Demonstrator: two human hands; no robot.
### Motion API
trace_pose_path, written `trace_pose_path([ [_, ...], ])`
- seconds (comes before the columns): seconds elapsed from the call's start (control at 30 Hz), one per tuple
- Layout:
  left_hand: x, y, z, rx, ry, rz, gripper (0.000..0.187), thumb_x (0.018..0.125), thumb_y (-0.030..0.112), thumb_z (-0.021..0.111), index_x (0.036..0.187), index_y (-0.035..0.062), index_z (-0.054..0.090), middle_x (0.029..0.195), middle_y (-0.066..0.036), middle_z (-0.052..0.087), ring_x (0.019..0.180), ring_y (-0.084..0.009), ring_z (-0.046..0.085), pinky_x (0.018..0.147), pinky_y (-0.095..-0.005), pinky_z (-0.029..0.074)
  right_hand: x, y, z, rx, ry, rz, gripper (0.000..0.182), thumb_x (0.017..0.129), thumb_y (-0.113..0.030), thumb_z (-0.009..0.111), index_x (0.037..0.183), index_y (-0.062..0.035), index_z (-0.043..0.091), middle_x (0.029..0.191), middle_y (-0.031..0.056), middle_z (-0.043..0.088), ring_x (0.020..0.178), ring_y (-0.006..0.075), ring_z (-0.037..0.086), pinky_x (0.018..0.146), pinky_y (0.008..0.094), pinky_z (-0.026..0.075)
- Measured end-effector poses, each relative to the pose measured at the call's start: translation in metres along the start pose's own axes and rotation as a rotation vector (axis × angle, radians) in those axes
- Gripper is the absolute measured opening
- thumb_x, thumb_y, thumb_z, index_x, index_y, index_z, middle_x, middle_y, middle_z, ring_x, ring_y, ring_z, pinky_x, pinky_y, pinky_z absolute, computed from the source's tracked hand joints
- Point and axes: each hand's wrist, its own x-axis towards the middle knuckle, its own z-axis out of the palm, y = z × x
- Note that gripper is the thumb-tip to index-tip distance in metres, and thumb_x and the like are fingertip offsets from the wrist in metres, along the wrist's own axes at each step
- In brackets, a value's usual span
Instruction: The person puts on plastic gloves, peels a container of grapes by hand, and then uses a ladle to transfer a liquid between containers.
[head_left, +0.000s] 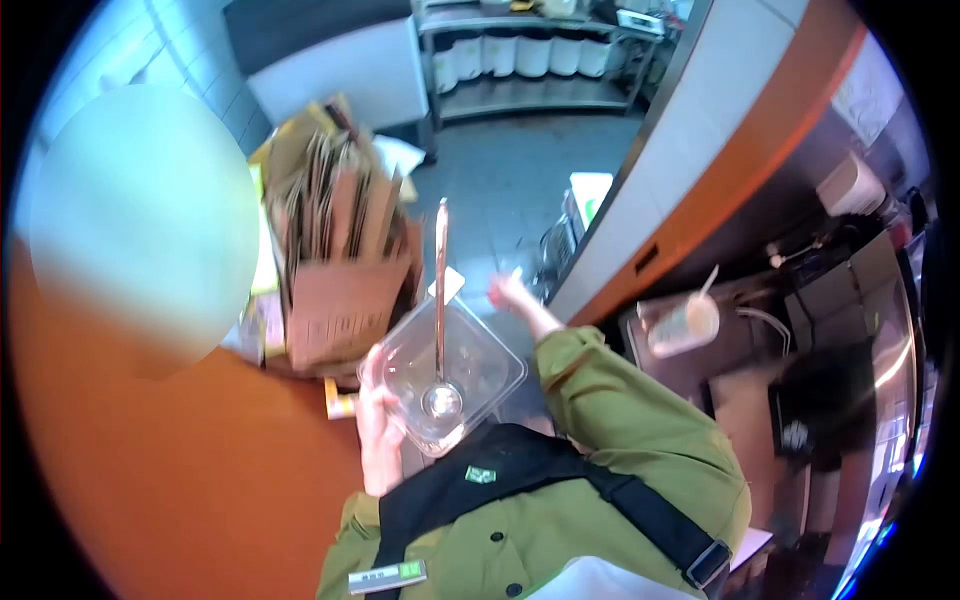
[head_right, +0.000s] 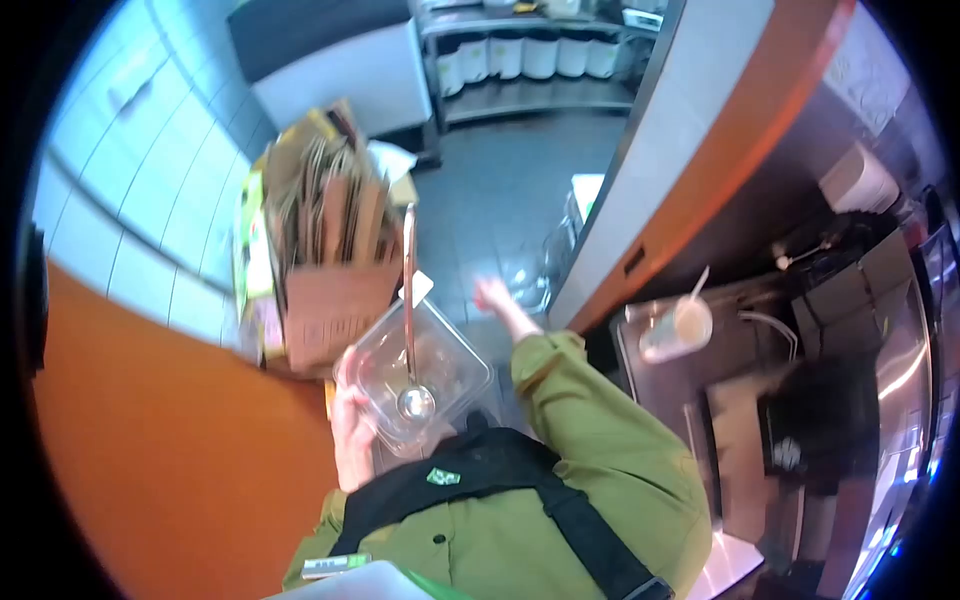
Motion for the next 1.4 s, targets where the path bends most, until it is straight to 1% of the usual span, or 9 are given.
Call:
trace_pose_path([
  [0.03, 0.005, -0.011, 0.002, -0.053, 0.016, -0.017, 0.079, 0.052, -0.01, 0.037, 0.128, 0.0074, 0.043, 0.127, -0.006, 0.044, 0.125, -0.0207, 0.033, 0.101, -0.0294, 0.035, -0.011, 0.092, -0.001, -0.674, 0.205, -0.171, 0.03, 0.085, -0.028, 0.047, 0.093, -0.0021, 0.06, 0.09, 0.0177, 0.062, 0.08, 0.0337, 0.06, 0.071, 0.0432, 0.048],
  [0.23, 0.256, -0.005, 0.139, -0.128, -0.085, -0.061, 0.076, 0.055, -0.011, 0.037, 0.129, 0.003, 0.04, 0.128, -0.008, 0.041, 0.126, -0.022, 0.032, 0.108, -0.0313, 0.025, -0.019, 0.135, -0.112, -0.144, 0.191, 0.967, 0.037, 0.085, -0.036, 0.044, 0.085, -0.0024, 0.059, 0.072, 0.0126, 0.06, 0.066, 0.0294, 0.058, 0.061, 0.0372, 0.048],
  [0.5, 0.525, -0.005, 0.259, -0.174, -0.059, -0.021, 0.078, 0.057, -0.008, 0.038, 0.131, 0.0142, 0.038, 0.129, -0.008, 0.038, 0.121, -0.026, 0.038, 0.098, -0.0526, 0.034, 0.375, 0.062, -0.219, -0.156, -0.025, 0.531, 0.043, 0.085, -0.044, 0.044, 0.081, -0.0036, 0.059, 0.069, 0.0106, 0.059, 0.061, 0.0252, 0.057, 0.057, 0.035, 0.047],
  [0.8, 0.836, -0.014, 0.447, -0.029, -0.106, 0.074, 0.077, 0.052, -0.007, 0.04, 0.128, 0.0051, 0.039, 0.121, -0.011, 0.044, 0.115, -0.0291, 0.044, 0.1, -0.0405, 0.038, 0.672, -0.031, -0.4, 0.174, -0.225, 0.397, 0.05, 0.085, -0.053, 0.045, 0.077, -0.0049, 0.058, 0.064, 0.0084, 0.058, 0.056, 0.0206, 0.056, 0.052, 0.0325, 0.047],
  [1.1, 1.111, -0.21, 0.752, 0.235, -0.524, -0.29, 0.071, 0.053, -0.012, 0.038, 0.123, -0.0003, 0.045, 0.121, -0.011, 0.047, 0.117, -0.0253, 0.043, 0.097, -0.0326, 0.039, 0.519, 0.199, -0.672, 0.213, 0.911, 0.96, 0.026, 0.08, -0.024, 0.049, 0.072, -0.0033, 0.062, 0.059, 0.0093, 0.06, 0.053, 0.0219, 0.061, 0.052, 0.036, 0.05],
  [1.13, 1.12, -0.24, 0.784, 0.214, -0.515, -0.384, 0.072, 0.053, -0.012, 0.038, 0.124, 0.0011, 0.044, 0.123, -0.011, 0.045, 0.119, -0.0246, 0.041, 0.098, -0.0322, 0.037, 0.475, 0.212, -0.695, -0.724, 0.61, 0.811, 0.027, 0.081, -0.025, 0.05, 0.07, -0.0032, 0.062, 0.058, 0.0088, 0.059, 0.053, 0.0219, 0.061, 0.05, 0.0358, 0.05],
  [1.23, 1.15, -0.335, 0.878, 0.202, -0.564, -0.567, 0.077, 0.051, -0.012, 0.039, 0.126, 0.0048, 0.045, 0.129, -0.009, 0.04, 0.127, -0.0231, 0.031, 0.107, -0.0325, 0.026, 0.418, 0.197, -0.74, 0.89, 1.469, 1.224, 0.019, 0.077, -0.022, 0.058, 0.067, -0.0065, 0.063, 0.065, 0.0119, 0.063, 0.058, 0.0228, 0.062, 0.05, 0.0381, 0.049],
  [1.33, 1.176, -0.422, 0.966, 0.256, -0.579, -0.648, 0.073, 0.052, -0.014, 0.037, 0.124, 0.0004, 0.044, 0.127, -0.011, 0.043, 0.126, -0.0247, 0.033, 0.106, -0.0331, 0.028, 0.406, 0.23, -0.81, 0.872, 1.32, 1.209, 0.017, 0.079, -0.021, 0.059, 0.072, -0.0063, 0.063, 0.067, 0.0121, 0.062, 0.064, 0.0243, 0.062, 0.055, 0.0374, 0.05],
  [1.4, 1.197, -0.473, 1.03, 0.322, -0.647, -0.669, 0.076, 0.051, -0.014, 0.039, 0.125, 0.0012, 0.043, 0.129, -0.01, 0.043, 0.127, -0.0243, 0.032, 0.107, -0.0321, 0.026, 0.421, 0.248, -0.884, -0.615, 0.614, 0.726, 0.015, 0.08, -0.02, 0.059, 0.075, -0.0062, 0.062, 0.068, 0.0122, 0.062, 0.067, 0.0252, 0.063, 0.057, 0.0369, 0.051],
])
